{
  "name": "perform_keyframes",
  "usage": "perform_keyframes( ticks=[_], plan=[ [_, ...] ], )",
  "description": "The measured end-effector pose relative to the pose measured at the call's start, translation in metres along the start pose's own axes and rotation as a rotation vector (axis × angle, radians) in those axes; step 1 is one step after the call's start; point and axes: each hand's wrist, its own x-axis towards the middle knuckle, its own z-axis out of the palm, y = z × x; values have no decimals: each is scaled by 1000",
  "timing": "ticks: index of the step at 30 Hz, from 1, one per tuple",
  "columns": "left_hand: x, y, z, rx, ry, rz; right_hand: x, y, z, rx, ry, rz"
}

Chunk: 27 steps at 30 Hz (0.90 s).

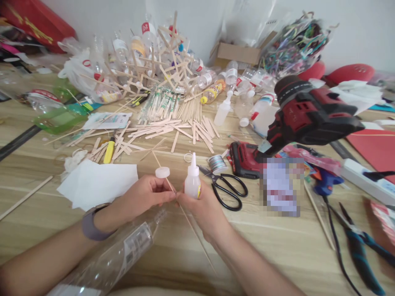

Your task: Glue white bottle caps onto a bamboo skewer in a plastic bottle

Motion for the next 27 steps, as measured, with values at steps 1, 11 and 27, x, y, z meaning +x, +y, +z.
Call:
perform_keyframes(
  ticks=[1,11,27],
  plan=[
    [0,1,0,-19,4,-18,0,0,0,-3,5,0],
    [-1,5,2,-195,-30,-81,4,2,-1,50,24,51],
    [6,0,0,-290,52,-71,9,7,-21,-374,245,-327]
  ],
)
